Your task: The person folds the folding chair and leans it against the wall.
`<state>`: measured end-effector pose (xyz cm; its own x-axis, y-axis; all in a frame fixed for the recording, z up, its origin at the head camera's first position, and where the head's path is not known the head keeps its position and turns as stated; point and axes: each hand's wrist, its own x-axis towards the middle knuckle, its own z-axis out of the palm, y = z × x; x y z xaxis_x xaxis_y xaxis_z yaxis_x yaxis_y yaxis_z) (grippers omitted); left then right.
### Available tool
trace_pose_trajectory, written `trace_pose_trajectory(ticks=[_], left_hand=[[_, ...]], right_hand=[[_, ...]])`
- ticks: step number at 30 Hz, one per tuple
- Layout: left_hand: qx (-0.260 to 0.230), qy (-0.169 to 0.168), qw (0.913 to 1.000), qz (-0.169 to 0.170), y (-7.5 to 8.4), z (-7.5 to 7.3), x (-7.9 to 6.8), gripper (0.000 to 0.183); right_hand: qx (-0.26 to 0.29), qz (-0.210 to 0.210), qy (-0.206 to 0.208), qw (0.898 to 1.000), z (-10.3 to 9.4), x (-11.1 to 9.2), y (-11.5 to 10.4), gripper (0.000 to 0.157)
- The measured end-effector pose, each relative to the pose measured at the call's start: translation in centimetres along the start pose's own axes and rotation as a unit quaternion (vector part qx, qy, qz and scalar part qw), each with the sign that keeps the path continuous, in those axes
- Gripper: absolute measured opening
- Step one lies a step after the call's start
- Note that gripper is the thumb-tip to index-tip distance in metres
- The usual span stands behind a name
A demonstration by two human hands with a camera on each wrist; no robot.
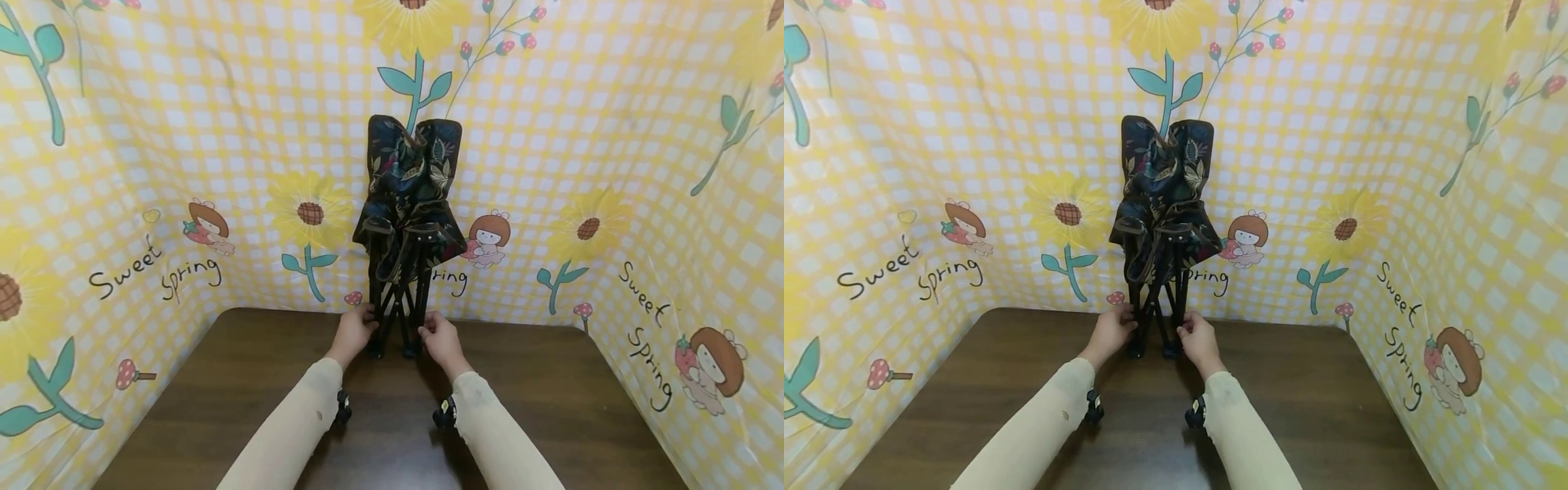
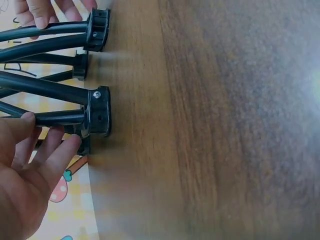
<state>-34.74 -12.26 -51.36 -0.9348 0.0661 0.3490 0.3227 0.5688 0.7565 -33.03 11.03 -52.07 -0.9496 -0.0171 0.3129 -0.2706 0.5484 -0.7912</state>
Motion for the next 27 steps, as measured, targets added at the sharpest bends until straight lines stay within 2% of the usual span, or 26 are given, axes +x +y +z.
trace_pose_trajectory(ticks=[5, 13, 20, 23, 27], left_hand=[[-0.001, 0.004, 1.0, 0.0, 0.1, -0.4, -0.3, 0.024], [-0.004, 0.013, 0.9999, -0.002, 0.3, -1.2, -1.0, 0.02], [0.006, -0.024, 0.9997, -0.001, 0.6, -2.0, -1.3, 0.028], [0.025, -0.033, 0.9992, 0.0, 0.4, -2.1, -1.8, 0.03], [0.064, -0.059, 0.9961, -0.008, 0.1, -2.1, -2.8, 0.031]], right_hand=[[0.001, 0.007, 0.0, 1.0, -0.4, -0.3, -0.1, 0.019], [-0.014, 0.01, 0.004, 1.0, -0.8, -1.0, -0.3, 0.022], [-0.002, -0.003, -0.003, 1.0, -1.3, -1.3, -0.4, 0.023], [-0.005, -0.003, -0.007, 1.0, -1.3, -1.8, -0.1, 0.022], [-0.019, 0.003, -0.016, 1.0, -1.3, -2.6, 0.3, 0.018]])
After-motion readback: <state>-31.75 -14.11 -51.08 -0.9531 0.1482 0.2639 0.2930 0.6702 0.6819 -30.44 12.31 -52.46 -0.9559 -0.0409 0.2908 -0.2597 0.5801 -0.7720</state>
